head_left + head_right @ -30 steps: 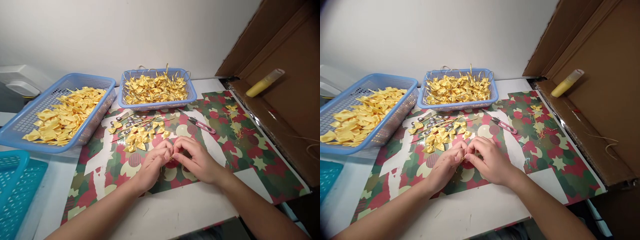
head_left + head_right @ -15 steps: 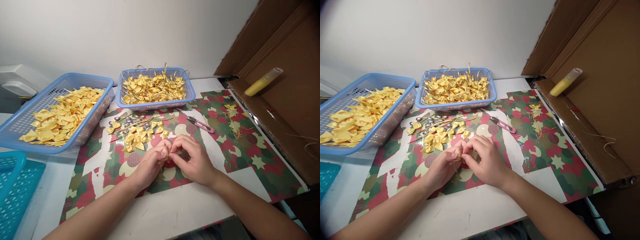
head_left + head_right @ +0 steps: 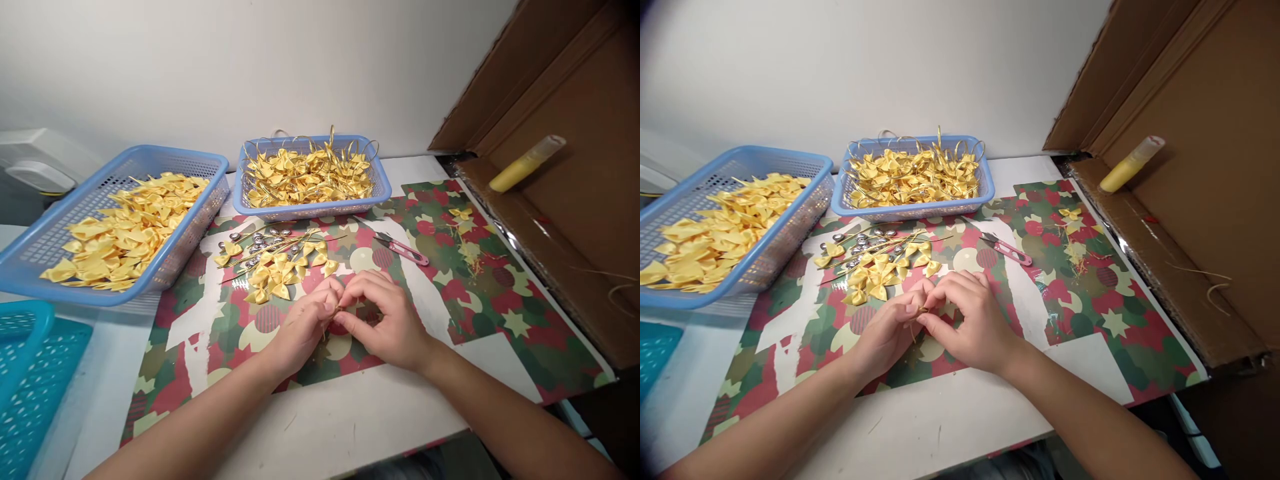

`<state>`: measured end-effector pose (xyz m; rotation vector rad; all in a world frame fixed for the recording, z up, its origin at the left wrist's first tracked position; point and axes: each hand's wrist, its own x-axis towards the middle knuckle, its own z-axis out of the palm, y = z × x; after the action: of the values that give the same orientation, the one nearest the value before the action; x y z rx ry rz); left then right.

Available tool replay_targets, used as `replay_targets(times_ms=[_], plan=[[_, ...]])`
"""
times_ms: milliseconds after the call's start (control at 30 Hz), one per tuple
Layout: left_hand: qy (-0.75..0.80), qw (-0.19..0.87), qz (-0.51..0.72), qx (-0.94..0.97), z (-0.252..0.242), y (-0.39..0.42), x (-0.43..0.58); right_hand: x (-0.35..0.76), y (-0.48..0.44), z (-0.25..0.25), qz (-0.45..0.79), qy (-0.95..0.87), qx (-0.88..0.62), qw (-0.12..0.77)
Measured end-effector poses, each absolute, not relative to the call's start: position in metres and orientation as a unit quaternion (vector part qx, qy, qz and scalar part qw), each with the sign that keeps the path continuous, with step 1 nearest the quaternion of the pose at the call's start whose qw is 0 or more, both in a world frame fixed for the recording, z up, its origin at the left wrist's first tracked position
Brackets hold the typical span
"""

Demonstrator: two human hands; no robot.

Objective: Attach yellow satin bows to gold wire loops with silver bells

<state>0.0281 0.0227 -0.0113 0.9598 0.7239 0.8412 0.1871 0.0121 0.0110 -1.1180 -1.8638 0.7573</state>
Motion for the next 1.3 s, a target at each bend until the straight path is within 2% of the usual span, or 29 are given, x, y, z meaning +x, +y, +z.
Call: replay_targets(times_ms=[167,500,1033,1100,1167,1300], plan=[[0.328,0.74,0.396,0.434,-0.01,0.022,0.029,0.19,0.013,0.011,0.312,-0.746,-0.435,0.396],[0.299,0.808,0.394,0.32,-0.01,0.021,0.029,0.204,0.019,0.024,0.377,-0.739,-0.432,0.356],[0.308,0.807,0.409,0.295,-0.007,0.023,0.033,0.216,0.022,0.027,0.48,-0.761,-0.399,0.179],[0.312,0.803,0.408,0.303,-0.007,0.023,0.033,0.216,0.023,0.028,0.454,-0.75,-0.433,0.207],[0.317,0.799,0.406,0.311,-0.007,0.022,0.033,0.213,0.022,0.028,0.405,-0.743,-0.457,0.273],[0.339,0.781,0.403,0.335,-0.007,0.021,0.033,0.198,0.017,0.021,0.32,-0.753,-0.436,0.374]])
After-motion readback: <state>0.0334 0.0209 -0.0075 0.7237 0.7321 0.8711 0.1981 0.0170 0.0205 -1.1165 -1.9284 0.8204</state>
